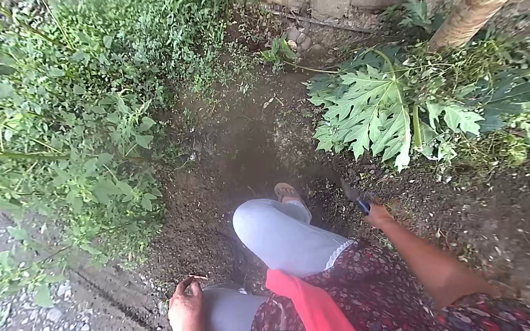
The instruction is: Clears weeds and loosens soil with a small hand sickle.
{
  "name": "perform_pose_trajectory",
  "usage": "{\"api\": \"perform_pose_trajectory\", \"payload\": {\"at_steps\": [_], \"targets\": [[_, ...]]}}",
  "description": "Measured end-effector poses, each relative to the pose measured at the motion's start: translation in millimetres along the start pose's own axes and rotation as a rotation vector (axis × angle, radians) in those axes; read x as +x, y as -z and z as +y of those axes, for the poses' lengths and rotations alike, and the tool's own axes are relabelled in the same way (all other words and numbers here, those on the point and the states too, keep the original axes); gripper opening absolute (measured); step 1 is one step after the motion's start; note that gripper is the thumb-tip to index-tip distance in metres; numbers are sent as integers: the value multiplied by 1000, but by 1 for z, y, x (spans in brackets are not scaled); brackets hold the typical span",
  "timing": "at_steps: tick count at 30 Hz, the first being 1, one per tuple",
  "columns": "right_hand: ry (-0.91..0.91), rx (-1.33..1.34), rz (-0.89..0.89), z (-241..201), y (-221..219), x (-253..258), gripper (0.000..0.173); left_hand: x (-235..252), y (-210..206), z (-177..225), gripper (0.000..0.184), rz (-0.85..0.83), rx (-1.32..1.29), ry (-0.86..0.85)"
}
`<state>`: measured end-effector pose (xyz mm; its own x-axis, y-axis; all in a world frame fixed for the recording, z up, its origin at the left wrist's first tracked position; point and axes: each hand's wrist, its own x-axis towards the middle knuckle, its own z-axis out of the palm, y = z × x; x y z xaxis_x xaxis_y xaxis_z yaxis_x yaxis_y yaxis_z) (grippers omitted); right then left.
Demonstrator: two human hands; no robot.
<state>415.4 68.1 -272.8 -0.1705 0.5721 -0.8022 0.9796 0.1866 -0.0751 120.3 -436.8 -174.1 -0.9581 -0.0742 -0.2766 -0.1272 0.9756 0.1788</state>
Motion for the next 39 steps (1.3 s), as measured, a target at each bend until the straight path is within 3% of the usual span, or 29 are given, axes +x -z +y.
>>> {"api": "perform_pose_trajectory", "payload": {"at_steps": [4, 11, 18, 22, 30, 34, 39], "targets": [[7, -193, -33, 23, 13, -2, 57, 1, -1, -4, 32, 4, 1, -35], [-88, 225, 37, 15, 0, -10, 53, 2, 0, -2, 32, 6, -6, -46], [-96, 129, -52, 51, 1, 1, 53, 2, -2, -6, 32, 13, -2, -62], [-165, 318, 52, 54, 15, 6, 50, 1, 0, -4, 33, 10, -5, -59], [-353, 885, 320, 5, 76, 37, 39, 3, -1, -3, 33, 6, 7, -49], [-335, 1003, 352, -7, 42, 38, 41, 3, -2, -2, 33, 3, 11, -36], [-304, 599, 69, 24, -18, 10, 40, 5, -1, -1, 34, -10, 29, -24]]}}
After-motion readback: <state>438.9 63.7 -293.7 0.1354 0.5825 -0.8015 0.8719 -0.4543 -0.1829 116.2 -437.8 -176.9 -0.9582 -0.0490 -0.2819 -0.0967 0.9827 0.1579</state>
